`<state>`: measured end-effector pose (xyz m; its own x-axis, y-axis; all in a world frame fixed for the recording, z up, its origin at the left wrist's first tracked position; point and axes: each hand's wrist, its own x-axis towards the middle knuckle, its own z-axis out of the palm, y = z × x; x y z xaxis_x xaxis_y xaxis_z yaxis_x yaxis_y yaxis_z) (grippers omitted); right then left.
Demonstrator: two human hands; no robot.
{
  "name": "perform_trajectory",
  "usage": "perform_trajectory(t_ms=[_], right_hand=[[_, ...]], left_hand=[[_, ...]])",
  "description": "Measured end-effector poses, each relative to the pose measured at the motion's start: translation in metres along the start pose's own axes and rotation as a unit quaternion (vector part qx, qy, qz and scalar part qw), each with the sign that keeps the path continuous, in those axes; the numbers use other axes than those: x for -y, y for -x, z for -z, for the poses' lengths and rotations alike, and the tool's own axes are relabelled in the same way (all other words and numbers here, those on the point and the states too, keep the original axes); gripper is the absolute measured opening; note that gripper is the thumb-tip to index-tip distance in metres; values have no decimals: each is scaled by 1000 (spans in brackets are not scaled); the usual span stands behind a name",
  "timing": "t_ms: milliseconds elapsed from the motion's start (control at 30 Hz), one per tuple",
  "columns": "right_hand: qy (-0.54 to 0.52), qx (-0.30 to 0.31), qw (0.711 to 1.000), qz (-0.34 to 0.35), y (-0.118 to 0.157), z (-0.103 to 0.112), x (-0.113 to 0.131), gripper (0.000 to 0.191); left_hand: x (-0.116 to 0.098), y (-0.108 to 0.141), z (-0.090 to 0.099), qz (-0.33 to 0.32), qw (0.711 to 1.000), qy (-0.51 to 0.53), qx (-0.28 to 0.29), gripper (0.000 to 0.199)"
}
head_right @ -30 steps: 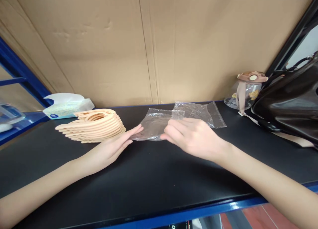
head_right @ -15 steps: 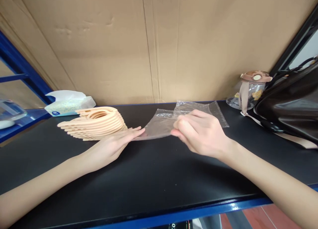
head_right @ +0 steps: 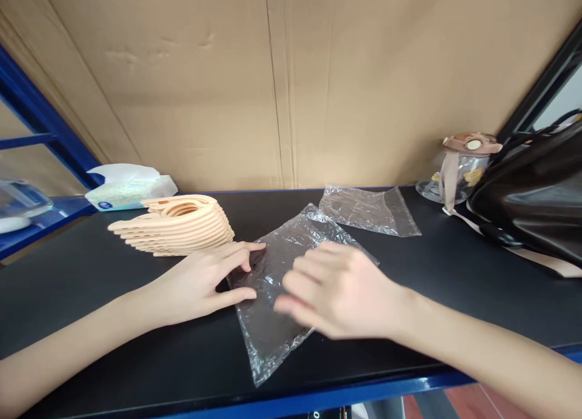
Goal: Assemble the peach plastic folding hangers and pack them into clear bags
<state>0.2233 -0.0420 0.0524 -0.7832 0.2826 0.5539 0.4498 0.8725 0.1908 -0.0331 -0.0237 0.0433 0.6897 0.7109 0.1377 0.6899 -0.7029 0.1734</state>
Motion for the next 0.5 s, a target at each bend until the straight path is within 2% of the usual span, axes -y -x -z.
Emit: perform_trajectory(t_ms=[133, 200, 333, 500], right_hand=[[70, -9, 989, -129, 4, -4, -34, 32], [122, 12, 975, -183, 7, -9, -44, 28], [172, 128, 940, -265, 11, -15, -49, 17], [146, 251, 905, -312, 14, -15, -50, 17]], left_hand=[[5, -1, -3, -26, 1000, -12, 12, 35], [8, -1, -5, -47, 998, -39, 4, 36], [12, -1, -5, -51, 996, -67, -2, 34], [14, 4, 2, -7, 998, -7, 63, 47]])
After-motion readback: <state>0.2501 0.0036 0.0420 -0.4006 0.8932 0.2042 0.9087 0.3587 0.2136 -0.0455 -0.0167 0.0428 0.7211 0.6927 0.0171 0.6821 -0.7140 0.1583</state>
